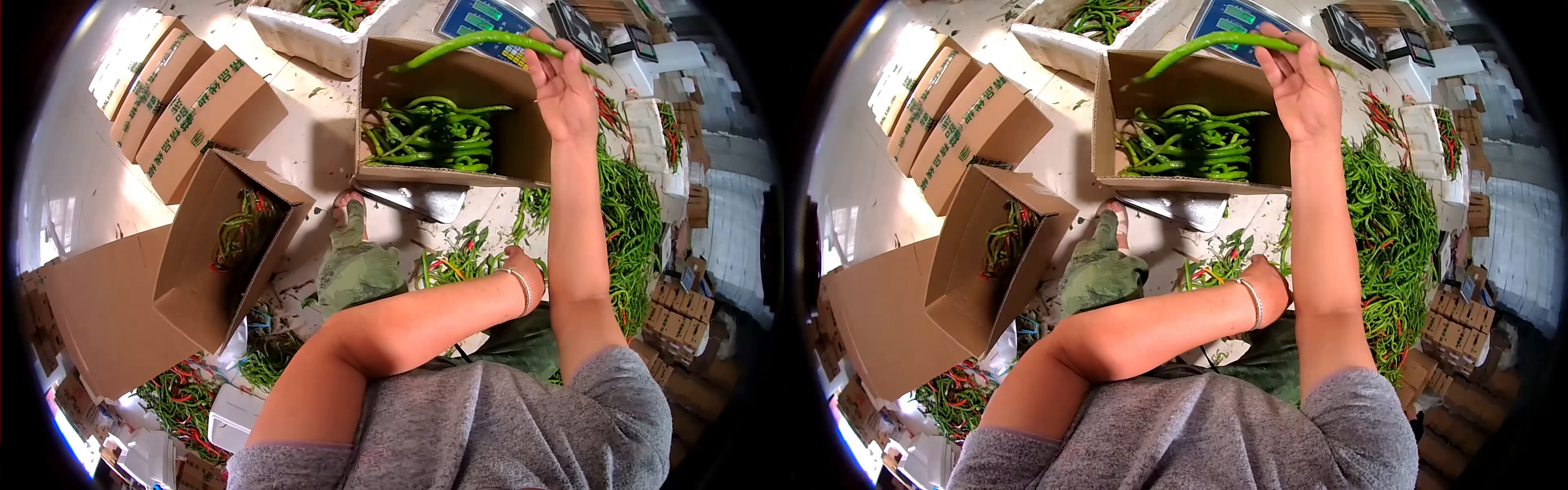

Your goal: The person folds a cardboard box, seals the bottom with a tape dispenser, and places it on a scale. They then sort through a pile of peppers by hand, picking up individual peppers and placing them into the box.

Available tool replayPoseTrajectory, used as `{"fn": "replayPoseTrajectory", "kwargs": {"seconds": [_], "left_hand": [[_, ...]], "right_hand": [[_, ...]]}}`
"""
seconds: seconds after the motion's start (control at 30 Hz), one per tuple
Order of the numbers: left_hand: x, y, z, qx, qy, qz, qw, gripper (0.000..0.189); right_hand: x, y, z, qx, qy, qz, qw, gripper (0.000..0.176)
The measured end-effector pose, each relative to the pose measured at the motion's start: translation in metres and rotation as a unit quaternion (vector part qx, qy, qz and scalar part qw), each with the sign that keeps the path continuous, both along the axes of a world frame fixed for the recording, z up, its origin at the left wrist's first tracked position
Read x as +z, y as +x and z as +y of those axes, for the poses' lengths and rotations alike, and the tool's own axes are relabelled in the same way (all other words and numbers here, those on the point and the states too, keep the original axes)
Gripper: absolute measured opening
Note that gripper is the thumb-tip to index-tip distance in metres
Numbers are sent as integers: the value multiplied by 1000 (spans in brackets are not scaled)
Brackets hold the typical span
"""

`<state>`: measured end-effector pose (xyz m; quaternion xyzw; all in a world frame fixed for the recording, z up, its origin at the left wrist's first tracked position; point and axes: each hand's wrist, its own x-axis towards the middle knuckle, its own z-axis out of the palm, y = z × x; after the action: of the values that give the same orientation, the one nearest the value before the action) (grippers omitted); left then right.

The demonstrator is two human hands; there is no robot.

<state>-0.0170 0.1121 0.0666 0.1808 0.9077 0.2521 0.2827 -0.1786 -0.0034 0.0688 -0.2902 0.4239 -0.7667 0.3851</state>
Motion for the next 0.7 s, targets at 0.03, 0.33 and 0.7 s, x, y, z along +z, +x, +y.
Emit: {"fn": "replayPoseTrajectory", "kwargs": {"seconds": [0.03, 0.33, 0.7], "left_hand": [[-4, 1, 1, 14, 11, 10, 1000, 31], [-15, 5, 10, 41, 5, 31, 999, 27], [-24, 3, 17, 65, 0, 62, 996, 19]], "right_hand": [[-3, -4, 9, -27, 10, -32, 999, 31], [-44, -20, 75, 71, 503, 195, 839, 38], [-159, -67, -5, 339, 538, 697, 331, 70]]}}
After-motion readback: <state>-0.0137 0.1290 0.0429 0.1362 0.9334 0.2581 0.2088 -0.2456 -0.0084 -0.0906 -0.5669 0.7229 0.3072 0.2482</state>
